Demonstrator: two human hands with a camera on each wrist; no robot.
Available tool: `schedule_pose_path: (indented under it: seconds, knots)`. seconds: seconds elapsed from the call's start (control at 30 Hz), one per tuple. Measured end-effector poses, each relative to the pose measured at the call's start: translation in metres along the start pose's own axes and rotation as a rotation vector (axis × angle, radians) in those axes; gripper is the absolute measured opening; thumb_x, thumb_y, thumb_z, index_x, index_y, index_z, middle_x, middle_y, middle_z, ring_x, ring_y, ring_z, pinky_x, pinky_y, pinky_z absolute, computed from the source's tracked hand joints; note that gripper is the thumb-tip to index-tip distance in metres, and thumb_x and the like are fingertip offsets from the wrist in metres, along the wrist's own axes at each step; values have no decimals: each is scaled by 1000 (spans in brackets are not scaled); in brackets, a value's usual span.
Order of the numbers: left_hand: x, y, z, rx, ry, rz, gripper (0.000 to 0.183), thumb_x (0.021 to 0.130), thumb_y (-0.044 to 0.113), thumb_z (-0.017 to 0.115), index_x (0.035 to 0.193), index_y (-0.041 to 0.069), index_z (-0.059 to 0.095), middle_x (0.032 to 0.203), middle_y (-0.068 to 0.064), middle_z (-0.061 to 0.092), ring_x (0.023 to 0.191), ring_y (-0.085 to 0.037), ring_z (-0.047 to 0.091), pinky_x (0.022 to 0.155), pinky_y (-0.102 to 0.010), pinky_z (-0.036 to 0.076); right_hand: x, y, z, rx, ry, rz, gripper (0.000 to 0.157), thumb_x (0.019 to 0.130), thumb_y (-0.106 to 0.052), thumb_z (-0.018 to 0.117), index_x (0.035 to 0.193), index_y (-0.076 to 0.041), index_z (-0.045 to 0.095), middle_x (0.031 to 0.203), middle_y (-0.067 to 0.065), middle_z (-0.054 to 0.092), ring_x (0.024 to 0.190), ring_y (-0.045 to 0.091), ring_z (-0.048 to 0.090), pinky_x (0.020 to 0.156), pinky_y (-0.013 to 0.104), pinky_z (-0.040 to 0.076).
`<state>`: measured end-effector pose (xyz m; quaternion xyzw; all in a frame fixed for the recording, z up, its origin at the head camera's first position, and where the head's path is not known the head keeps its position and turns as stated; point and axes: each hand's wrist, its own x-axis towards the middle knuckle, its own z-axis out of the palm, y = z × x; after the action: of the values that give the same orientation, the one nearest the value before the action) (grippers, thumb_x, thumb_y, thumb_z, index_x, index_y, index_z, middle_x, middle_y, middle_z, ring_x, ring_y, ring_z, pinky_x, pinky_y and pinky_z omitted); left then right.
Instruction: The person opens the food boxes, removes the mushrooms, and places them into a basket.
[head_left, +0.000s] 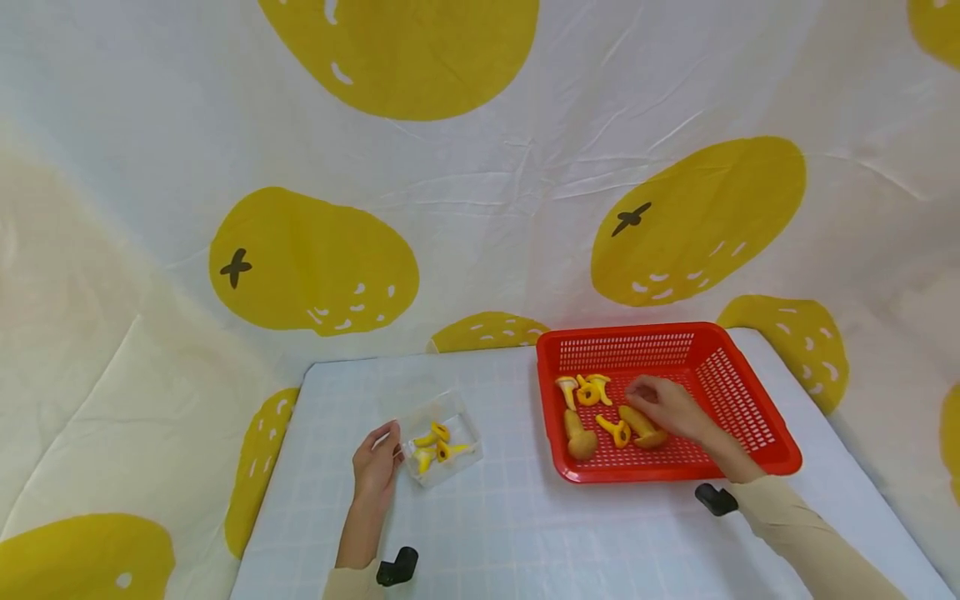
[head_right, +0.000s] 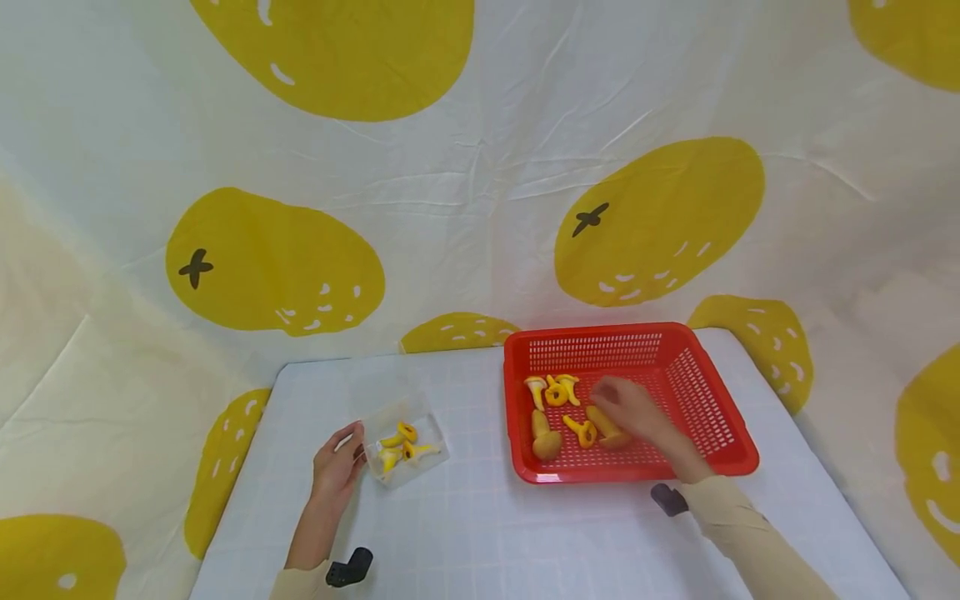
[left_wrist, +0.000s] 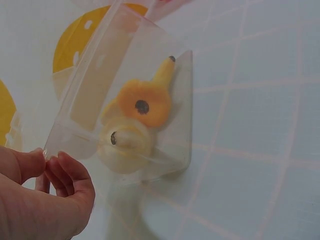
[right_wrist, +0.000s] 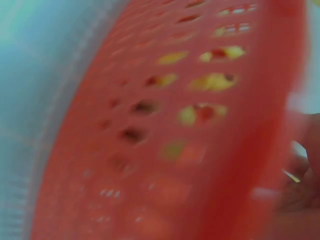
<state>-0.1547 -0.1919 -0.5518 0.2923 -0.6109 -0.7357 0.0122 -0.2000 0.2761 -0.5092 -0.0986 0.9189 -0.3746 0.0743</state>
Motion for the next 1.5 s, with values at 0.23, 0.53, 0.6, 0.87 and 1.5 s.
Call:
schedule_pose_path:
  seconds: [0.23,0.53,0.6,0.87,1.5]
  knots:
    - [1,0,0,8,2,-7,46,104,26,63,140,-2,54,107,-7,61,93,-18,55,78,-20,53,11,-26,5,57,14,-44,16,101,-11,66,111,2,67,103,16,71,97,34,68,86,45,59]
    - [-1,3,-1,9,17,-21,47,104,27,64,140,0,54,113,-8,61,97,-20,54,80,-21,54,25,-57,23,121,-5,-97,15,100,-10,68,111,0,67,101,9,70,98,33,67,86,41,59]
    - [-1,3,-2,11,22,-23,47,104,27,63,140,0,54,114,-8,61,97,-20,55,80,-21,54,29,-64,29,137,-12,-112,15,100,-10,68,111,0,68,102,8,70,98,32,67,85,39,59]
    - [-2,3,0,36,18,-27,48,105,31,61,143,2,53,128,-15,58,104,-22,55,87,-23,54,42,-91,48,188,-20,-185,14,98,-8,70,110,-1,69,101,8,71,95,24,66,86,39,58]
    - [-2,2,0,-22,-9,13,48,103,24,65,141,-4,53,93,4,63,85,-10,57,73,-18,53,63,-147,106,214,-146,-321,15,100,-11,68,113,-4,68,103,5,71,95,19,64,89,31,56]
